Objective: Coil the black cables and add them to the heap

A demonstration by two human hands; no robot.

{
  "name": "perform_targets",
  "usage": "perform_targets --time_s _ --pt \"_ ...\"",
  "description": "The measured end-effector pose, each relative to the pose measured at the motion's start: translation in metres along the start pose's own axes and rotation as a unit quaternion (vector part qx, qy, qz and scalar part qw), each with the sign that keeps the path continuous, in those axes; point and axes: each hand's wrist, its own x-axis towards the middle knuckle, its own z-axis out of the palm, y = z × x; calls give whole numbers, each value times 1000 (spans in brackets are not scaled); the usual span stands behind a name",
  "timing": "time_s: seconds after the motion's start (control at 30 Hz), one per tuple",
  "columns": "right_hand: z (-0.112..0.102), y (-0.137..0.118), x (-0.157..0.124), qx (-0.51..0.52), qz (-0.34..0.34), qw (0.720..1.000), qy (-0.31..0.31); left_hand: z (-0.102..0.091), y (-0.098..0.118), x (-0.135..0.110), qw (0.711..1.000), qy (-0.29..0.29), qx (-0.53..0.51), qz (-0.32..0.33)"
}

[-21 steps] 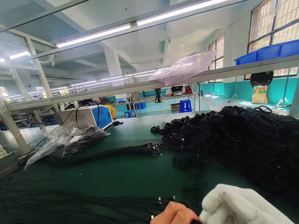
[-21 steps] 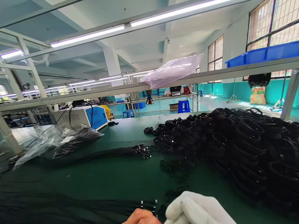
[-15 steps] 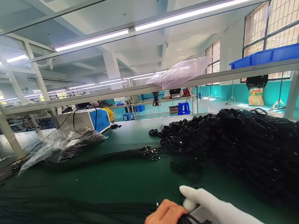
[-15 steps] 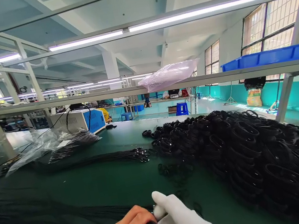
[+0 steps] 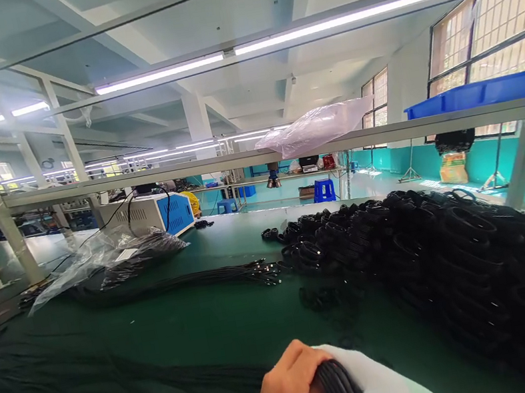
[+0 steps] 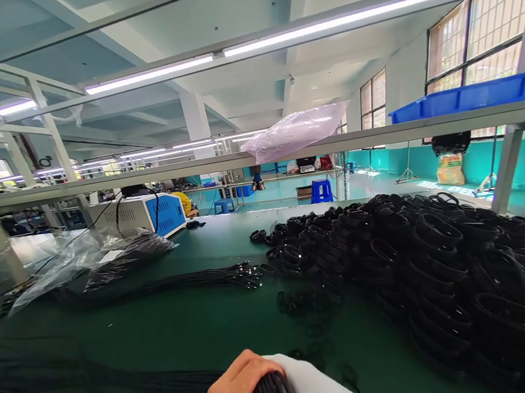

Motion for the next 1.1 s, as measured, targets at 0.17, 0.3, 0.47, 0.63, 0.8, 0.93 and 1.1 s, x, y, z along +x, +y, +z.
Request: perform_targets --time_s 0.17,0.3,0.47,0.63,0.8,0.93,1.1 --pt "-11 13 7 117 -14 993 -16 -2 9 8 992 -24 39 -120" --pt "-16 20 8 140 0 990 25 4 5 14 981 -27 -3 -190" --pt "-15 25 11 84 11 995 54 13 -2 16 967 -15 -48 -251" --pt "-9 34 11 141 23 989 45 19 -7 14 954 -19 -89 -285" --pt "-7 40 12 132 30 989 67 17 -2 13 955 -15 -18 -294" --pt "-4 37 13 109 46 990 79 13 4 13 965 -35 39 -256" --pt "0 31 9 86 54 990 93 14 0 13 968 -35 30 -247"
